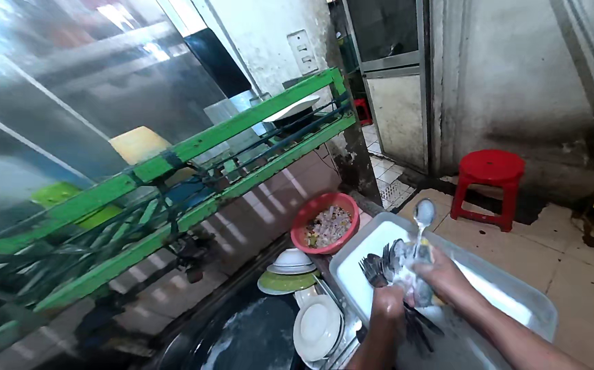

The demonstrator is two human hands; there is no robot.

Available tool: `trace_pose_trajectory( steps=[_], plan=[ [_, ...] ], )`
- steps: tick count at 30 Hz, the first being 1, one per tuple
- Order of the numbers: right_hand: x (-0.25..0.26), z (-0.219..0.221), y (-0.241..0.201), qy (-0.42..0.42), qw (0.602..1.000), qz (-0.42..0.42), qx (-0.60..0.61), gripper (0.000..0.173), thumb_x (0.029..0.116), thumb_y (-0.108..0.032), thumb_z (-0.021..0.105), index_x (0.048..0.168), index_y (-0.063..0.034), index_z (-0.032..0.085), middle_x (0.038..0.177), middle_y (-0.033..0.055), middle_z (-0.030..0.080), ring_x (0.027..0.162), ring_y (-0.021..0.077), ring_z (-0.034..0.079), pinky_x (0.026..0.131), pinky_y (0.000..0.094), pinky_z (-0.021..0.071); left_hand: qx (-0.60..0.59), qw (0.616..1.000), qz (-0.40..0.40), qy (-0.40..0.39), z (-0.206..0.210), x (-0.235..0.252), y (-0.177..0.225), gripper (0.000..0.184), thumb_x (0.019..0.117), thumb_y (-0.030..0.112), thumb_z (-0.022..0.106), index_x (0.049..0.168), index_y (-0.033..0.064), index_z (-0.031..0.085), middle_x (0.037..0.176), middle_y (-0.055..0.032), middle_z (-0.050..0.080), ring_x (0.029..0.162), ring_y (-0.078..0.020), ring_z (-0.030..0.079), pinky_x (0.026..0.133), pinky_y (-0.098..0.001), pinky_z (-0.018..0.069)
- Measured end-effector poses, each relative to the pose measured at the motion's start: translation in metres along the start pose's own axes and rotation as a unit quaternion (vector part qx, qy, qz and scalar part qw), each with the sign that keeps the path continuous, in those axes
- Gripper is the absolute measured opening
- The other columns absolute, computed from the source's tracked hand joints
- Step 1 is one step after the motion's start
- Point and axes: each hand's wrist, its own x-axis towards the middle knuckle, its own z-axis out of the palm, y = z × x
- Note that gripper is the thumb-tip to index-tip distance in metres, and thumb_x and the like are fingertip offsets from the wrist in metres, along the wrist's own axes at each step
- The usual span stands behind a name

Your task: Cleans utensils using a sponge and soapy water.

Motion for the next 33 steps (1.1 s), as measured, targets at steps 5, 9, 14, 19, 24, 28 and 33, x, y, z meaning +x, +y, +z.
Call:
trace_pose_trajectory(
  steps=[5,9,14,19,24,28,33],
  plan=[
    [0.015,-0.033,-0.012,-0.083,0.993,0.038,-0.074,0.045,0.0975,-0.027,0.07,0.136,-0.0054,0.06,0.119,0.0189,0.068,0.108,0.0285,0.067,0.097,0.05,0.0529,-0.123,0.992,0.025,-0.006,-0.006,0.01,0.0,0.029,0.1082,0.013,0.045,0.104,-0.0038,0.068,0.092,-0.0098,0.072,0.074,-0.0139,0.067,0.063,-0.0274,0.0561],
    [0.004,-0.024,-0.01,-0.271,0.921,0.044,-0.276,0.052,0.0944,-0.028,0.073,0.138,-0.0038,0.059,0.128,0.0254,0.063,0.119,0.0402,0.061,0.103,0.0626,0.0452,-0.141,0.987,0.028,-0.07,-0.005,0.012,0.001,0.024,0.1037,0.005,0.048,0.118,-0.0079,0.063,0.121,-0.0179,0.07,0.113,-0.0238,0.067,0.098,-0.0401,0.0546],
    [-0.002,-0.022,-0.002,-0.396,0.829,0.017,-0.395,0.055,0.0952,-0.027,0.073,0.139,0.0004,0.055,0.126,0.0292,0.063,0.118,0.0447,0.06,0.099,0.0667,0.0447,-0.142,0.989,-0.022,-0.042,-0.006,0.012,0.008,0.023,0.1063,0.012,0.05,0.102,-0.0047,0.065,0.074,-0.0127,0.069,0.07,-0.0229,0.07,0.072,-0.04,0.0612],
    [0.0,-0.049,-0.03,-0.256,0.936,0.009,-0.242,0.052,0.0931,-0.021,0.075,0.141,-0.0124,0.057,0.127,0.0175,0.065,0.115,0.03,0.064,0.101,0.052,0.0505,-0.17,0.982,-0.069,-0.054,-0.007,0.019,0.004,0.032,0.1105,0.017,0.042,0.091,0.0003,0.06,0.056,-0.0036,0.054,0.046,-0.0137,0.056,0.048,-0.028,0.0539],
    [0.008,-0.021,-0.025,-0.067,0.995,-0.023,-0.072,0.041,0.087,-0.014,0.079,0.127,-0.0125,0.068,0.12,0.0116,0.07,0.108,0.0213,0.068,0.096,0.0448,0.0542,-0.097,0.988,-0.086,-0.081,-0.004,0.012,0.003,0.027,0.1095,0.016,0.045,0.101,-0.0023,0.062,0.064,-0.0053,0.059,0.051,-0.0138,0.059,0.051,-0.0285,0.0558],
    [0.003,-0.005,-0.001,-0.067,0.994,-0.038,-0.076,0.052,0.0905,-0.018,0.073,0.14,-0.0089,0.058,0.127,0.0171,0.066,0.116,0.0273,0.066,0.102,0.0493,0.052,-0.03,0.998,-0.048,0.026,-0.002,0.011,0.004,0.011,0.1033,0.005,0.055,0.099,-0.0054,0.058,0.064,-0.0083,0.061,0.051,-0.0152,0.061,0.051,-0.0292,0.0558],
    [0.024,-0.004,-0.014,-0.052,0.959,-0.089,-0.264,0.047,0.0954,-0.031,0.07,0.136,-0.0101,0.062,0.124,0.0206,0.068,0.118,0.0382,0.064,0.102,0.0614,0.0479,0.017,0.995,-0.079,0.062,0.0,0.006,0.005,0.01,0.1005,0.0,0.055,0.092,-0.0041,0.057,0.056,-0.0058,0.055,0.045,-0.0127,0.057,0.046,-0.026,0.052]
  ],
)
